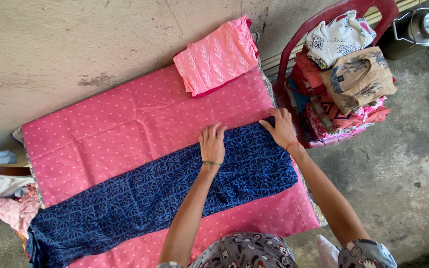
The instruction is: The person folds a blue patterned fabric by hand on a pink padded surface.
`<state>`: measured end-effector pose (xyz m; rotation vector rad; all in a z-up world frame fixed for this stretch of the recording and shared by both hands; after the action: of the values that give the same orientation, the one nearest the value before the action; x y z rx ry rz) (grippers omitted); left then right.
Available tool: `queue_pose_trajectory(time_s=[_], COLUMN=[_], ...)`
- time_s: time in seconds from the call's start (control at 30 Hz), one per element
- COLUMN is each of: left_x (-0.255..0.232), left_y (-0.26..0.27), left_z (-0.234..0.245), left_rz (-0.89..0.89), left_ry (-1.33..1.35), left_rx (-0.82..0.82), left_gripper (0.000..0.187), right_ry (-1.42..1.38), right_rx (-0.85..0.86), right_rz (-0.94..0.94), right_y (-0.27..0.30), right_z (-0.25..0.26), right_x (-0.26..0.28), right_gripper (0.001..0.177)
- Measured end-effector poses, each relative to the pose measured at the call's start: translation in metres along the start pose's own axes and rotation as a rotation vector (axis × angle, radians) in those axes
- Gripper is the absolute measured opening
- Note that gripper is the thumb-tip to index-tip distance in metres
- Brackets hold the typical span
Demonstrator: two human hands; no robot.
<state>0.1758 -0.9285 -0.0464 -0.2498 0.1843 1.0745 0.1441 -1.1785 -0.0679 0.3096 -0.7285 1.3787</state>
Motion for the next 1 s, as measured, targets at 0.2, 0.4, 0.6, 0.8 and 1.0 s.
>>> queue_pose_trajectory(time_s=[0.2,0.4,0.6,0.8,1.0], left_x=[-0.077,-0.114,-0.138,-0.084,0.084], left_y=[0.069,0.136,0.128,0.125,0.198], left_z=[0.011,-0.014,-0.002,-0.062,-0.065], left_rz=[-0.208,-0.104,-0.115,0.496,0.727], left_ry=[0.185,0.222,0.754,1.918,2.274], left_rx=[0.122,0.403,0.261,0.263,-0.069], left_gripper=[0.084,0.126,0.108,0.091,0.089], right_ry=[-0.190,-0.289,-0.296,0.095,-0.245], right_rx=[0.039,0.158,-0.015,0.046,0.492], right_rz=[-0.337,-0.502,-0.468,-0.125,0.085], right_y=[0.071,0.119,0.093,0.081,0.132], right_z=[0.004,0.014,0.096,0.114,-0.015], right_x=[-0.020,-0.011,0.010,0.139,0.293], right_gripper=[0.086,0.072,0.038,0.054,0.058])
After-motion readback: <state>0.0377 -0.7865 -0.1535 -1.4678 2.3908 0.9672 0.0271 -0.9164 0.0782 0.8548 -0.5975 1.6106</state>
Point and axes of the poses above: each hand's wrist, its own y-axis away from the middle knuckle, its own z-axis out of the back of the hand, x = y × z, the point moved 10 cm from there along -y, towards the middle knuckle, and after that the axes turned 1 degree about x, right-handed, at the moved point
